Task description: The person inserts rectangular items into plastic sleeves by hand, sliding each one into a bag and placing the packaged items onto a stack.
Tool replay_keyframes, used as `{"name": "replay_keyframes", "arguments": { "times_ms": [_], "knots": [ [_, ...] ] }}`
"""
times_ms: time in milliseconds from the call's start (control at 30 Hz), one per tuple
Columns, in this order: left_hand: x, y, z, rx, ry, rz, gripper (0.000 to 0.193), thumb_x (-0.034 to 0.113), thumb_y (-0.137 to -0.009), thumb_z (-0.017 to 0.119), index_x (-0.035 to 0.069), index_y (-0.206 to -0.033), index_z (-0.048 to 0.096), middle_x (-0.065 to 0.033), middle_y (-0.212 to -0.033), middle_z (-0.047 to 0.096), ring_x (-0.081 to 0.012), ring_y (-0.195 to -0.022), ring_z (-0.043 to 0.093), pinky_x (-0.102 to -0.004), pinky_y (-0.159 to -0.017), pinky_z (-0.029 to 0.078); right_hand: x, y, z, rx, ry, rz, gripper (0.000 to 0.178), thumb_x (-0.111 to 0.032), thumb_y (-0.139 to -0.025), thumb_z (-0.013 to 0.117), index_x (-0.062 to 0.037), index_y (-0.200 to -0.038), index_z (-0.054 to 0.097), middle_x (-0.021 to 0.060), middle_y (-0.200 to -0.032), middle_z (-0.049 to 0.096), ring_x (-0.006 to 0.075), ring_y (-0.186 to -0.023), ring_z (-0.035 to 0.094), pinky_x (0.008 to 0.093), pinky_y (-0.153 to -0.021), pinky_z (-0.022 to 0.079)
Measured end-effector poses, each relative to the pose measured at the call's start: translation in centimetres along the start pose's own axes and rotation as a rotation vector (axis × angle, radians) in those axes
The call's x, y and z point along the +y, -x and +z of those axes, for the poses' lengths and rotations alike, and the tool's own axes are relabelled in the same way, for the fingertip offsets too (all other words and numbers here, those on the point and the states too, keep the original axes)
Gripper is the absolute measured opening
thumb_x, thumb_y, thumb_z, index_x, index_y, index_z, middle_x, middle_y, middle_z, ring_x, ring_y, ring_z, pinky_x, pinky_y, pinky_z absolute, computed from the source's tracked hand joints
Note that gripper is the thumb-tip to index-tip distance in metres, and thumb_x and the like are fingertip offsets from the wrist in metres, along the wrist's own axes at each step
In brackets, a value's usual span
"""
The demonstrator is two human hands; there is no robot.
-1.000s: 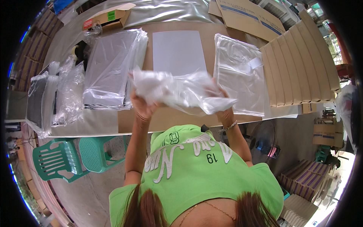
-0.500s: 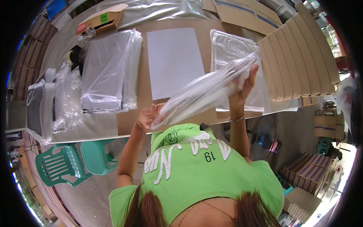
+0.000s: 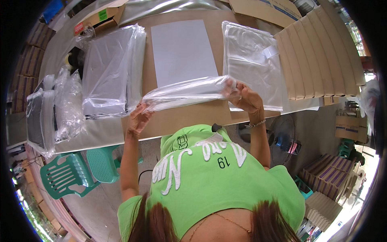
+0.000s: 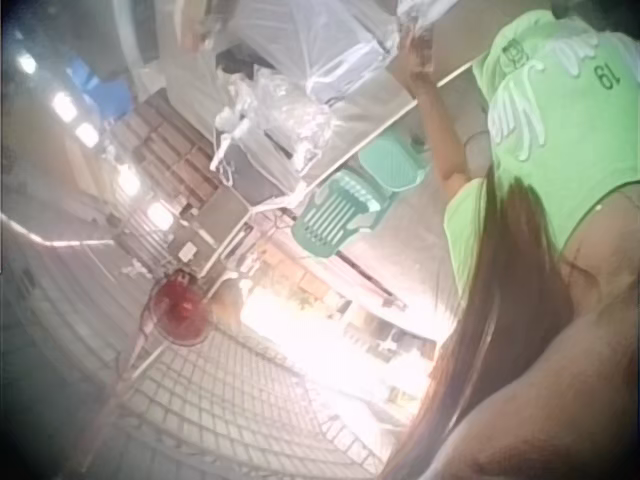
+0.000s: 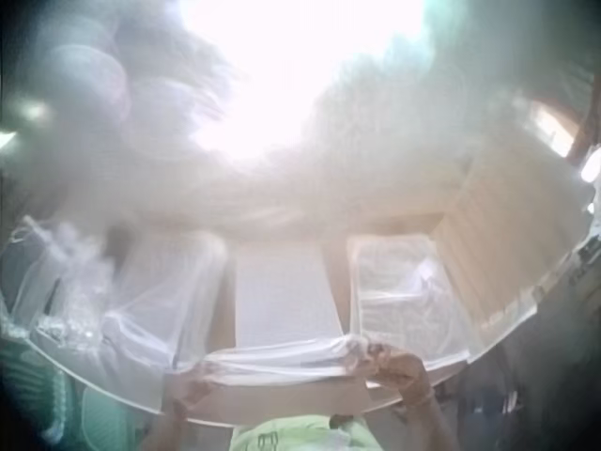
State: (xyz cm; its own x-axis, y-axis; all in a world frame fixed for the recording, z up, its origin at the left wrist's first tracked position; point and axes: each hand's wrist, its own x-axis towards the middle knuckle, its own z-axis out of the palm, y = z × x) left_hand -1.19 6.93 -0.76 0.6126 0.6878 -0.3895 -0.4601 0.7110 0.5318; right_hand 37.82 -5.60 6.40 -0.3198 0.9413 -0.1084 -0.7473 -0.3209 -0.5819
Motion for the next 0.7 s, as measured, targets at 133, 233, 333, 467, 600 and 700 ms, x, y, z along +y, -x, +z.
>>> {"name": "replay_keyframes", "arguments": {
  "times_ms": [133, 233, 333, 467, 600, 700],
  "knots": [
    [-0.1, -0.1, -0.4, 0.187, -0.473, 0.118, 0.023, 0.005, -0.073, 0.071, 0.011, -0.090, 0.057, 0.0007, -0.082, 0.059, -0.0073, -0.072, 0.055, -0.0220, -0.065, 0.045, 1.5, 0.6, -0.6, 0.364, 0.250, 0.060, 0.050, -0.012, -0.077, 0.073, -0.0024, -0.117, 0.046, 0.0068, -0.095, 0.058, 0.0139, -0.091, 0.061, 0.0249, -0.077, 0.051],
    [-2.0, -0.2, -1.6, 0.188, -0.943, 0.303, 0.015, -0.003, -0.072, 0.063, 0.008, -0.078, 0.055, 0.0047, -0.068, 0.045, -0.0027, -0.060, 0.039, -0.0186, -0.055, 0.033, 4.7, 1.1, -3.4, 0.587, 0.649, -0.067, 0.042, -0.003, -0.072, 0.072, -0.0041, -0.108, 0.052, 0.0018, -0.084, 0.057, 0.0100, -0.078, 0.058, 0.0232, -0.064, 0.048],
    [-4.9, -0.5, -2.2, 0.261, -1.103, 0.491, 0.017, -0.008, -0.069, 0.052, 0.004, -0.081, 0.054, 0.0023, -0.069, 0.047, -0.0045, -0.061, 0.041, -0.0191, -0.054, 0.032, 7.6, 1.2, -6.2, 0.809, 1.087, -0.009, 0.035, 0.004, -0.066, 0.068, -0.0076, -0.097, 0.057, -0.0013, -0.075, 0.054, 0.0079, -0.069, 0.053, 0.0234, -0.059, 0.044],
    [-6.2, -1.2, 2.0, 0.287, -1.617, 0.736, 0.068, -0.013, -0.058, 0.038, 0.006, -0.123, 0.049, -0.0142, -0.106, 0.048, -0.0286, -0.105, 0.048, -0.0350, -0.093, 0.039, 9.1, -0.8, -5.7, 1.061, 1.449, -0.211, 0.042, 0.010, -0.065, 0.054, -0.0092, -0.101, 0.060, 0.0070, -0.078, 0.054, 0.0188, -0.070, 0.055, 0.0320, -0.067, 0.047],
    [-7.8, -2.2, 1.5, 0.235, -1.732, 0.579, 0.090, -0.011, -0.056, 0.036, 0.007, -0.144, 0.024, -0.0197, -0.139, 0.032, -0.0350, -0.128, 0.030, -0.0400, -0.109, 0.022, 9.0, -2.1, -5.7, 0.984, 1.789, -0.476, 0.055, 0.009, -0.070, 0.057, -0.0122, -0.120, 0.056, 0.0155, -0.103, 0.062, 0.0312, -0.092, 0.061, 0.0365, -0.079, 0.049],
    [-7.7, -1.9, 3.3, 0.177, -1.577, 0.528, 0.088, -0.005, -0.060, 0.037, 0.004, -0.145, 0.017, -0.0208, -0.146, 0.023, -0.0349, -0.135, 0.022, -0.0403, -0.112, 0.016, 8.7, -2.7, -5.6, 0.917, 1.596, -0.276, 0.058, 0.007, -0.072, 0.061, -0.0137, -0.125, 0.053, 0.0174, -0.119, 0.057, 0.0345, -0.105, 0.057, 0.0407, -0.086, 0.047]
  ]
}}
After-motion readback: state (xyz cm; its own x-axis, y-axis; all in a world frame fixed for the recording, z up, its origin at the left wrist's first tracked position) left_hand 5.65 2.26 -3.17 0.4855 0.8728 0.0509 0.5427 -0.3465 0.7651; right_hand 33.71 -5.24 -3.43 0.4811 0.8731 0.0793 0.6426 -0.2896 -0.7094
